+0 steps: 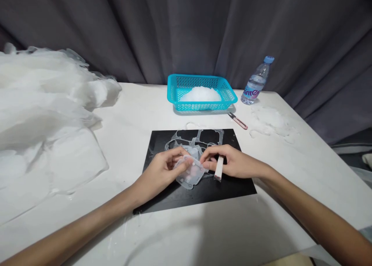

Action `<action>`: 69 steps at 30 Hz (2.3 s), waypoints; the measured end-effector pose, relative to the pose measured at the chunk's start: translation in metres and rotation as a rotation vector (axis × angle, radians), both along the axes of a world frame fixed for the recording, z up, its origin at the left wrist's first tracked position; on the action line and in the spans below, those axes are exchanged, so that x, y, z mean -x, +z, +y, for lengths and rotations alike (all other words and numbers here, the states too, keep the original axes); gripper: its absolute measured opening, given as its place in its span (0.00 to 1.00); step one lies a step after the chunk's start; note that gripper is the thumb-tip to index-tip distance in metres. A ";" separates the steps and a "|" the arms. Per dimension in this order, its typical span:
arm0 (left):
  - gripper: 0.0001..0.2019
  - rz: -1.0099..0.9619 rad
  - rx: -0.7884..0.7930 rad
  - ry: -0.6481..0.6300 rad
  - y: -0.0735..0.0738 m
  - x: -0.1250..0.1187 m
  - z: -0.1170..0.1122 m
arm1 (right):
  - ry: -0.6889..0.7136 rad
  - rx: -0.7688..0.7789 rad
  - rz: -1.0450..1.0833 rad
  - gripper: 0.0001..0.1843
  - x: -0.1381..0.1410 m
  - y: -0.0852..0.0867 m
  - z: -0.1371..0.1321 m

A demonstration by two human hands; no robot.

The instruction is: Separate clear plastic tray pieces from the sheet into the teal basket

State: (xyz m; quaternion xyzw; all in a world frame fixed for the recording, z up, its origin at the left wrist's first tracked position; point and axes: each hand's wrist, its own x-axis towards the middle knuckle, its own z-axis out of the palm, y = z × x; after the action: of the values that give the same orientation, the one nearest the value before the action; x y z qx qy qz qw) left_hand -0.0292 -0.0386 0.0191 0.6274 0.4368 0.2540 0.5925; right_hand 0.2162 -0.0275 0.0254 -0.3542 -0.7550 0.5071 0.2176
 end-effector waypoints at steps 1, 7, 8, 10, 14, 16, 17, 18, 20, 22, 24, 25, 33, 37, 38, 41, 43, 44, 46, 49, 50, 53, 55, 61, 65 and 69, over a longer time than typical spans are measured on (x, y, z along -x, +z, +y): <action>0.15 -0.006 0.006 0.003 0.000 0.000 0.000 | 0.004 0.027 0.019 0.05 0.000 0.000 0.000; 0.20 -0.100 0.111 -0.012 -0.006 -0.003 -0.002 | 0.022 0.143 0.104 0.06 -0.002 0.001 0.000; 0.22 -0.116 0.121 -0.013 -0.008 -0.004 -0.002 | 0.025 0.157 0.107 0.08 -0.002 0.001 0.000; 0.23 -0.144 0.139 -0.008 -0.010 -0.004 -0.002 | 0.041 0.179 0.103 0.12 -0.004 0.003 -0.001; 0.23 -0.175 0.208 -0.009 -0.012 -0.004 -0.001 | 0.079 0.175 0.098 0.13 -0.006 0.005 -0.001; 0.23 -0.180 0.244 -0.034 -0.013 -0.004 0.000 | 0.076 0.148 0.095 0.13 -0.006 0.005 -0.002; 0.23 -0.180 0.254 -0.045 -0.013 -0.004 0.000 | 0.071 0.126 0.090 0.13 -0.006 0.005 -0.003; 0.22 -0.178 0.260 -0.055 -0.014 -0.004 0.000 | 0.066 0.099 0.084 0.13 -0.005 0.005 -0.005; 0.22 -0.173 0.266 -0.062 -0.017 -0.004 -0.002 | 0.063 0.027 0.079 0.12 -0.003 0.003 -0.007; 0.22 -0.175 0.283 -0.058 -0.018 -0.005 -0.006 | 0.069 -0.088 0.047 0.11 -0.001 -0.001 -0.009; 0.23 -0.184 0.321 -0.074 -0.018 -0.008 -0.012 | 0.051 -0.284 -0.053 0.09 0.001 -0.007 -0.009; 0.23 -0.189 0.346 -0.099 -0.017 -0.009 -0.016 | 0.028 -0.398 -0.120 0.07 0.001 -0.010 -0.008; 0.16 -0.174 0.129 -0.082 0.002 -0.008 -0.015 | -0.284 -0.539 -0.263 0.10 -0.028 -0.004 0.010; 0.14 -0.217 0.071 -0.044 0.004 -0.004 -0.010 | -0.447 -0.552 -0.178 0.06 -0.028 0.010 0.002; 0.14 -0.226 0.060 -0.039 0.004 -0.003 -0.010 | -0.407 -0.520 -0.135 0.06 -0.025 0.013 -0.002; 0.12 -0.245 0.000 -0.032 0.004 -0.002 -0.012 | -0.178 -0.457 -0.047 0.09 -0.012 0.020 -0.017; 0.11 -0.240 -0.063 -0.025 0.004 -0.001 -0.013 | -0.080 -0.481 -0.011 0.08 -0.006 0.021 -0.023; 0.10 -0.233 -0.092 -0.020 0.004 -0.001 -0.013 | -0.057 -0.497 -0.002 0.07 -0.005 0.021 -0.025; 0.10 -0.220 -0.133 -0.004 0.002 0.000 -0.013 | -0.037 -0.531 0.006 0.05 -0.004 0.020 -0.026; 0.10 -0.222 -0.188 0.001 -0.001 0.001 -0.013 | -0.053 -0.620 0.036 0.03 -0.005 0.017 -0.026; 0.10 -0.229 -0.205 -0.004 -0.002 0.001 -0.012 | -0.061 -0.650 0.047 0.02 -0.005 0.017 -0.025; 0.09 -0.247 -0.227 -0.020 -0.002 0.001 -0.012 | -0.068 -0.720 0.045 0.01 -0.005 0.016 -0.025; 0.09 -0.244 -0.227 -0.025 -0.002 0.000 -0.012 | -0.069 -0.758 0.026 0.01 -0.004 0.015 -0.025; 0.08 -0.206 -0.236 -0.021 -0.005 0.001 -0.011 | -0.054 -0.879 -0.074 0.01 -0.001 0.013 -0.026; 0.11 -0.018 -0.293 -0.085 -0.002 0.009 -0.002 | -0.079 -0.975 -0.118 0.03 -0.001 0.010 -0.023; 0.21 0.282 -0.389 -0.254 0.004 0.028 0.016 | -0.193 -0.915 -0.082 0.04 -0.005 0.005 0.000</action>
State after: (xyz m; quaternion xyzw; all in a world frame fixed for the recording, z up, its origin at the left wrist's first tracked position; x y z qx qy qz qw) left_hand -0.0576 -0.0229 0.0234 0.8084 0.3759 0.1669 0.4211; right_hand 0.2213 -0.0276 0.0300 -0.3103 -0.8726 0.0851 0.3675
